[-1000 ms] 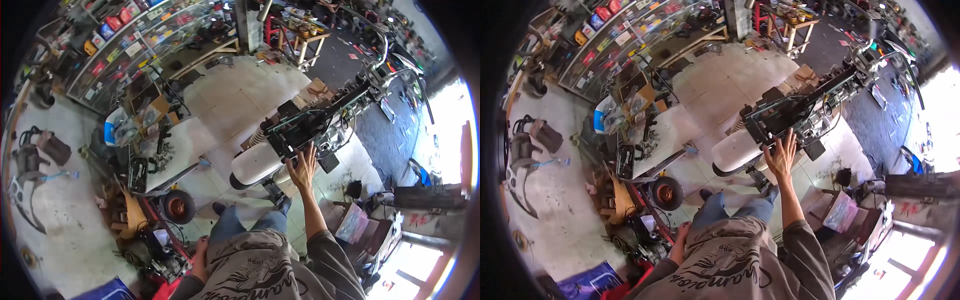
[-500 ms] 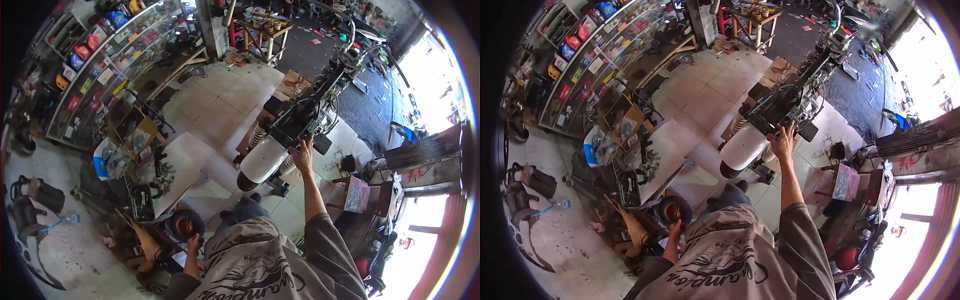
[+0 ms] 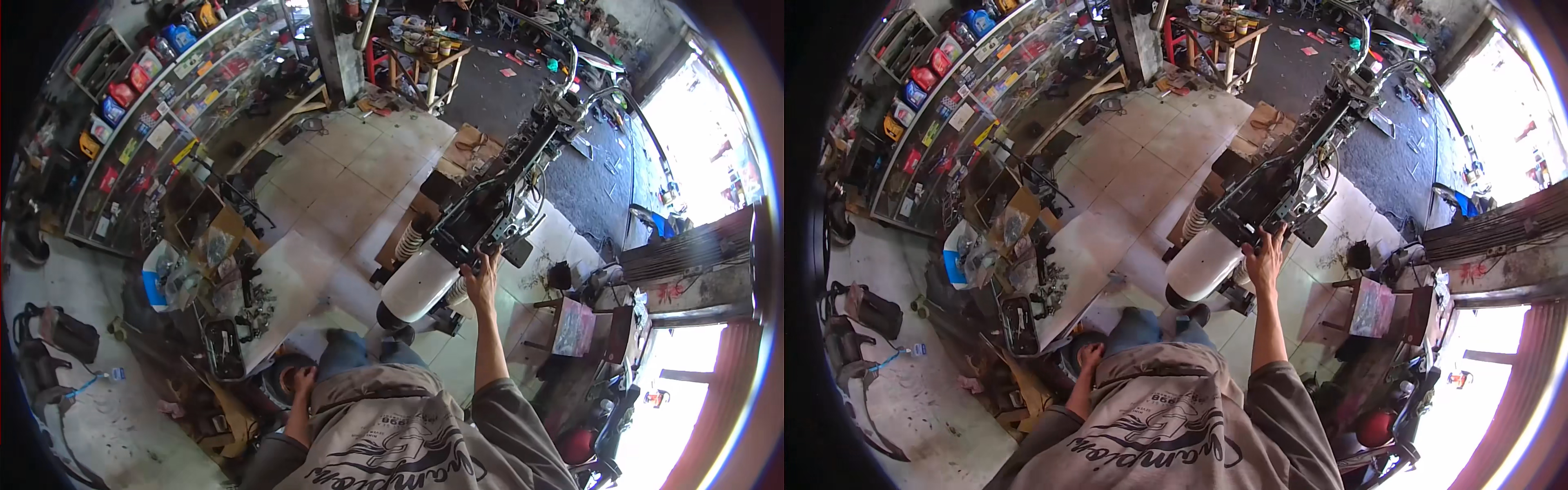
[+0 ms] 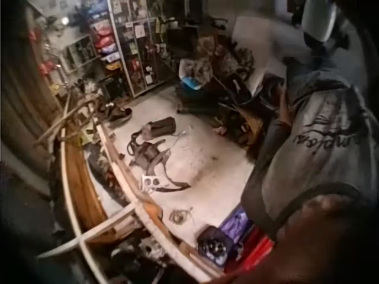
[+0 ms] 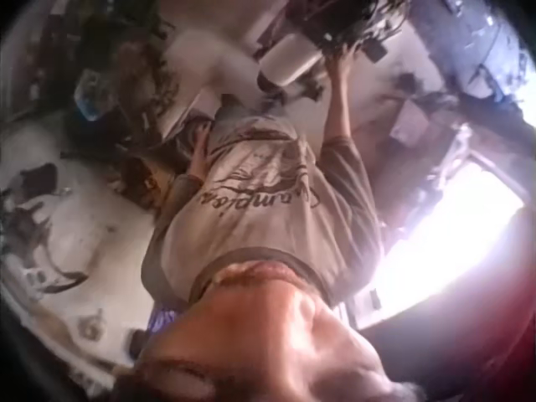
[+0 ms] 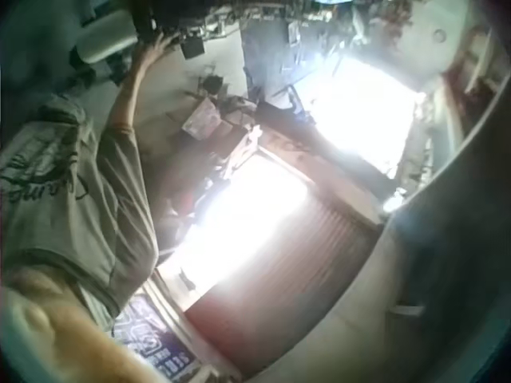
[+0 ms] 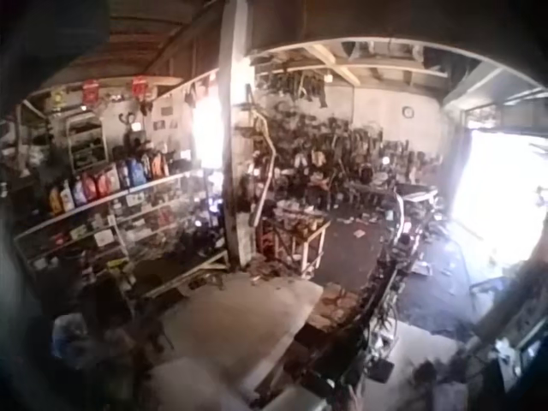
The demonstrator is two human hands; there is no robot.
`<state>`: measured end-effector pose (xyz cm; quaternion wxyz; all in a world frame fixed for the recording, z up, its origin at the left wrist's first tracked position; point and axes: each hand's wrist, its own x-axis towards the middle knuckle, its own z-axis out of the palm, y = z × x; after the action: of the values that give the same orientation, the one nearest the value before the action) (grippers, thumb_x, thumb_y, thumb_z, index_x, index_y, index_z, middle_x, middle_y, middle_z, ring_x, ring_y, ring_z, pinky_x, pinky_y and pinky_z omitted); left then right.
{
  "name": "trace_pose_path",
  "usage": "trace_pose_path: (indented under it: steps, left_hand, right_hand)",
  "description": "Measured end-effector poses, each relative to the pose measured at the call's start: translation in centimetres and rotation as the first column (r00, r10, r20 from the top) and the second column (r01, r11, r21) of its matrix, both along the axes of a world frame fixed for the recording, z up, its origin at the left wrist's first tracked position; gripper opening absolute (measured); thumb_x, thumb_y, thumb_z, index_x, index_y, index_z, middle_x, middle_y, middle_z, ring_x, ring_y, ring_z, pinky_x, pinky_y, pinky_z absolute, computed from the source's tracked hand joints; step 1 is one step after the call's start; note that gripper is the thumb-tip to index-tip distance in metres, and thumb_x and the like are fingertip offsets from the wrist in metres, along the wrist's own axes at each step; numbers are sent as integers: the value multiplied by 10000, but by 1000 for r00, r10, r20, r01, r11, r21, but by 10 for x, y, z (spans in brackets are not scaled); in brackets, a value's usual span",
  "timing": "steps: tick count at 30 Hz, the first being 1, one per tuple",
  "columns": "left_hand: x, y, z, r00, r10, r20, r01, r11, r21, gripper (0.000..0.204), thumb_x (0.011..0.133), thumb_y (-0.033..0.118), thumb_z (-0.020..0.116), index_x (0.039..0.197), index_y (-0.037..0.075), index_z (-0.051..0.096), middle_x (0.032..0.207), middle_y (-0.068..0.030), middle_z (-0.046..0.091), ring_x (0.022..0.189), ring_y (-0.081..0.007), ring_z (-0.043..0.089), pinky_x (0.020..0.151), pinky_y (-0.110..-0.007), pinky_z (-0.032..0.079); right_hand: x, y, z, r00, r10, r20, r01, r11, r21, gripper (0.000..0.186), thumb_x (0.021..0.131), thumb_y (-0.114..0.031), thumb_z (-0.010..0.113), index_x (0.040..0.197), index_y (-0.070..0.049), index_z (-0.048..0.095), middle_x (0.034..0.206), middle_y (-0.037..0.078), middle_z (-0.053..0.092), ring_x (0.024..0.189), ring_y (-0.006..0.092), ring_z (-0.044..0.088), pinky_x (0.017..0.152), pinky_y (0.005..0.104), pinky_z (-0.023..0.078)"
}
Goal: The person tightens bolts on a motorcycle engine using a wrench, attaches a hose to the engine, and adjusts the motorcycle frame before wiping their hands with a cloth.
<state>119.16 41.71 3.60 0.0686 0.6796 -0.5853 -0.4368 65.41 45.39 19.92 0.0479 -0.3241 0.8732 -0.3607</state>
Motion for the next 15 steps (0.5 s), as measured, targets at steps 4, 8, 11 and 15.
trace_pose_path:
  steps: [4,8,11,15]
  left_hand:
    - [-2,-38,8,959,-274,-66,276,961,14,351,831,310,655,991,-2,669,885,-175,687,798,-244,676,730,-332,508]
    - [16,-74,-6,951,-289,-108,289,957,-16,359,832,314,658,994,-6,667,896,-169,690,807,-247,678,731,-328,509]
    - [45,-105,-15,951,-286,-119,294,954,55,405,836,357,647,1001,-12,664,921,-169,689,855,-257,675,759,-341,505]
    - [57,-151,-19,898,-432,-82,439,891,112,473,824,414,632,1005,-22,660,930,-174,686,891,-271,659,799,-356,483]
  right_hand:
    - [7,-2,0,992,-16,128,6,996,85,581,812,-286,639,1349,-185,440,1488,196,256,1381,398,190,1077,563,188]
    - [17,-4,-4,990,-111,91,98,986,138,587,846,-260,601,1392,-223,388,1436,202,351,1388,369,192,1100,536,141]
    - [21,-6,-7,988,-143,58,133,980,149,555,872,-288,563,1396,-236,388,1429,188,371,1390,357,195,1088,560,152]
    - [21,-12,-8,983,-158,94,141,975,171,584,869,-267,553,1417,-215,359,1415,104,423,1369,394,221,1103,513,168]
